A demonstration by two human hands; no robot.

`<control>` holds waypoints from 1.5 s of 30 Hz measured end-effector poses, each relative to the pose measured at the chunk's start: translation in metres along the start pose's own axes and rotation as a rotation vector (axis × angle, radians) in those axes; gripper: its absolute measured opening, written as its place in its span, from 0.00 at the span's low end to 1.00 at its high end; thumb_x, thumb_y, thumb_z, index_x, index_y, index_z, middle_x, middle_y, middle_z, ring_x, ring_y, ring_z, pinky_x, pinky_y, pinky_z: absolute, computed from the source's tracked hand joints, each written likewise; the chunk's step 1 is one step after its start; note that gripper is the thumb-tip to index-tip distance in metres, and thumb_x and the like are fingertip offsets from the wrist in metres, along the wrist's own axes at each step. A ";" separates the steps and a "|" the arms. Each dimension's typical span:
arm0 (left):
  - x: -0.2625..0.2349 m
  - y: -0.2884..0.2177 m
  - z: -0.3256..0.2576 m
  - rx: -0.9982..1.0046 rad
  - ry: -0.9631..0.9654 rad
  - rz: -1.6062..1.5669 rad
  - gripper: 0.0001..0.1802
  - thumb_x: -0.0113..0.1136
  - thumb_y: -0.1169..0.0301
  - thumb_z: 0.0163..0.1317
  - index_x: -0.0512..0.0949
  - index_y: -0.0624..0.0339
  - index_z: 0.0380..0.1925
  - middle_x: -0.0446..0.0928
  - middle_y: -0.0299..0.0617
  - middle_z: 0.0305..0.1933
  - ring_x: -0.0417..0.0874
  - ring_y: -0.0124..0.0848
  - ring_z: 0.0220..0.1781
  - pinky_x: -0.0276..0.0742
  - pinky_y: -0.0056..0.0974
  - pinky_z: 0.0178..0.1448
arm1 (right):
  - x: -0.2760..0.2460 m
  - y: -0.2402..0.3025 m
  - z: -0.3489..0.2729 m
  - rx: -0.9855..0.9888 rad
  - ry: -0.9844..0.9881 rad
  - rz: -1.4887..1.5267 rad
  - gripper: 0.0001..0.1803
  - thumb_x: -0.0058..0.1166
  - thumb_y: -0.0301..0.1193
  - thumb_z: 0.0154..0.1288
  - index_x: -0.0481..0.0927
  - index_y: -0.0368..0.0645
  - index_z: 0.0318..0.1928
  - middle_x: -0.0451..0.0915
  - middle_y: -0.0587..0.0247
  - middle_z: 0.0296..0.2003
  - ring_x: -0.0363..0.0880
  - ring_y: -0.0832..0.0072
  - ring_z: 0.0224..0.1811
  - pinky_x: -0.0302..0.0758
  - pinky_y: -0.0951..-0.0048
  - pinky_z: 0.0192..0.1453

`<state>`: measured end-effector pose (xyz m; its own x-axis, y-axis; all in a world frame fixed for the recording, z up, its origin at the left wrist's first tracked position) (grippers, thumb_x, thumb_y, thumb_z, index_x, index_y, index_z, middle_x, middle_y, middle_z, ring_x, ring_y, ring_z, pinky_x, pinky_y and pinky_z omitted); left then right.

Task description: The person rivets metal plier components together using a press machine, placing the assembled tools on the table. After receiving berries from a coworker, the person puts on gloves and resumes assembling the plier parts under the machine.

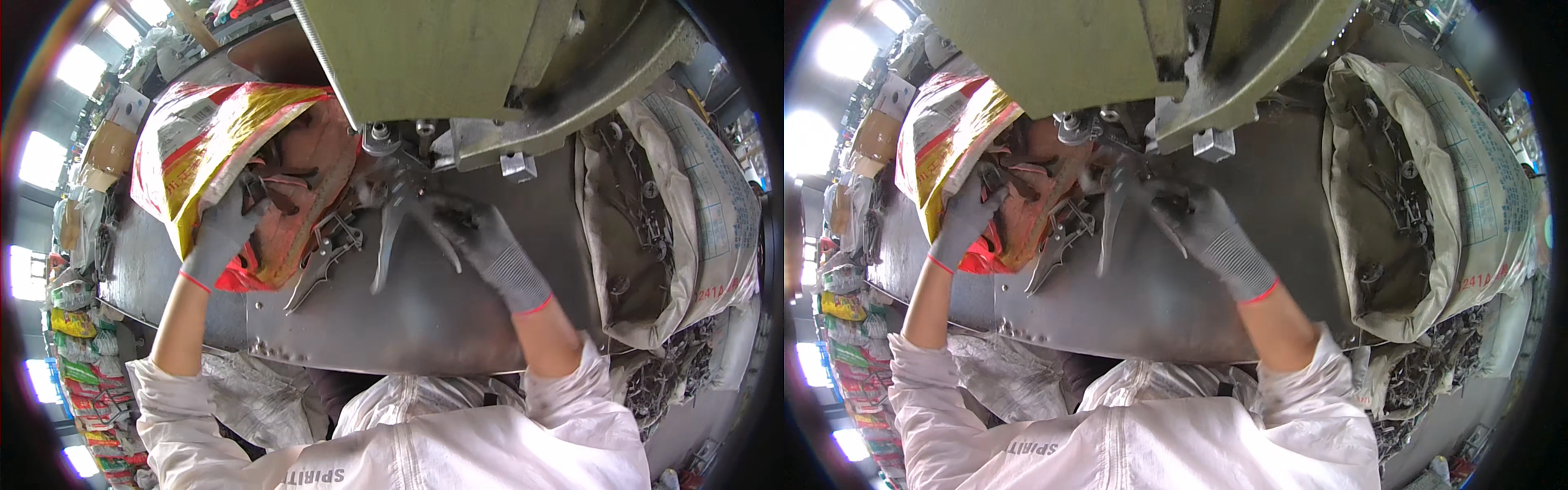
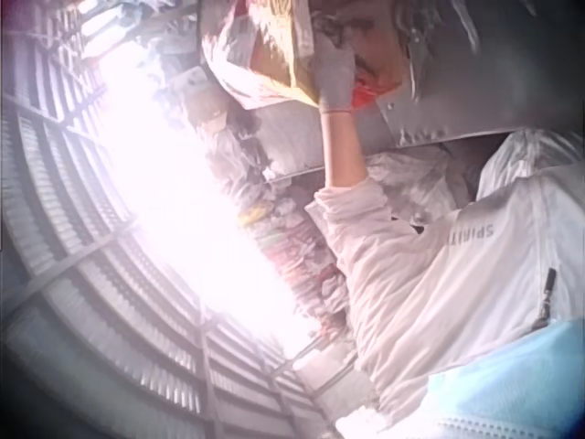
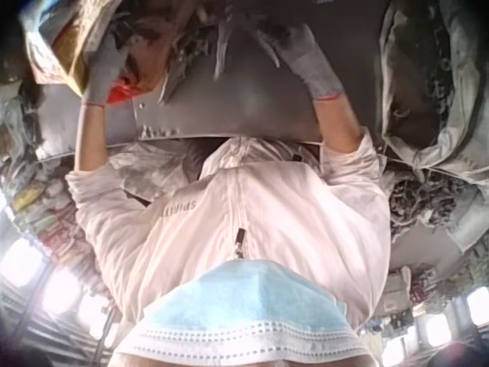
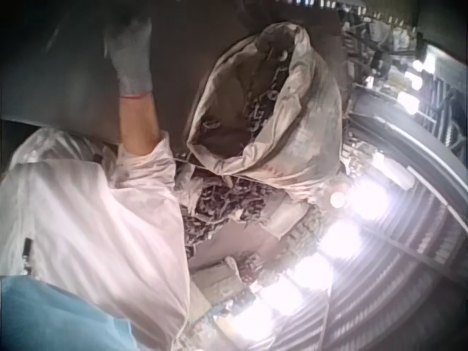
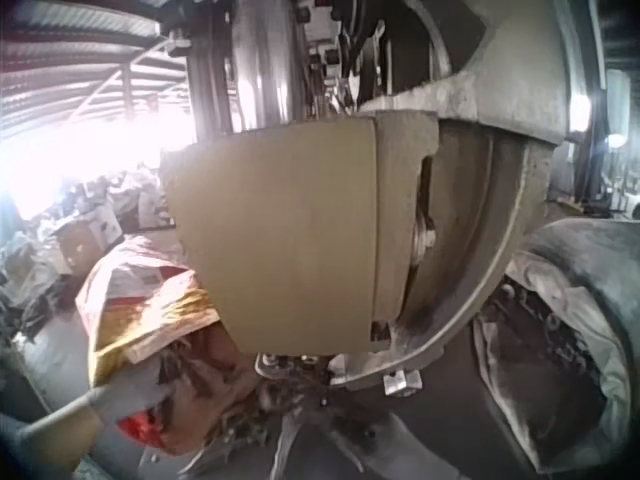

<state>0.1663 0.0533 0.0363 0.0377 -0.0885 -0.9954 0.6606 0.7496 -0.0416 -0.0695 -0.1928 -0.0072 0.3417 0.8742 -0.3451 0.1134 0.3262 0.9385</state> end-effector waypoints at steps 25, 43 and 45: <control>0.037 -0.192 -0.020 0.086 0.215 -1.166 0.23 0.49 0.59 0.66 0.71 0.68 0.51 0.75 0.51 0.46 0.74 0.34 0.48 0.69 0.35 0.53 | -0.029 -0.027 -0.012 0.314 -0.334 0.614 0.16 0.51 0.32 0.63 0.74 0.37 0.50 0.77 0.66 0.29 0.72 0.83 0.21 0.66 0.82 0.21; 0.023 -0.142 0.009 0.264 -0.030 -0.224 0.18 0.52 0.73 0.55 0.71 0.60 0.48 0.73 0.50 0.44 0.77 0.52 0.40 0.75 0.50 0.45 | 0.000 -0.038 -0.009 0.356 -0.241 0.551 0.15 0.49 0.22 0.62 0.68 0.34 0.49 0.76 0.59 0.29 0.73 0.80 0.20 0.69 0.79 0.20; 0.018 -0.096 0.021 0.050 0.078 -0.090 0.17 0.46 0.71 0.59 0.71 0.61 0.49 0.70 0.52 0.53 0.75 0.53 0.49 0.73 0.49 0.51 | 0.000 -0.038 -0.008 0.360 -0.238 0.542 0.15 0.49 0.22 0.61 0.68 0.34 0.49 0.76 0.59 0.28 0.73 0.80 0.20 0.69 0.78 0.20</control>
<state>0.1191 -0.0338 0.0241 -0.0801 -0.1013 -0.9916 0.6951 0.7073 -0.1284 -0.0814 -0.2023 -0.0434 0.6281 0.7640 0.1474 0.1572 -0.3101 0.9376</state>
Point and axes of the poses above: each hand's wrist, its own z-axis towards the middle knuckle, its own x-axis out of the palm, y = z × x, the point moved 8 cm from there along z, towards the middle knuckle
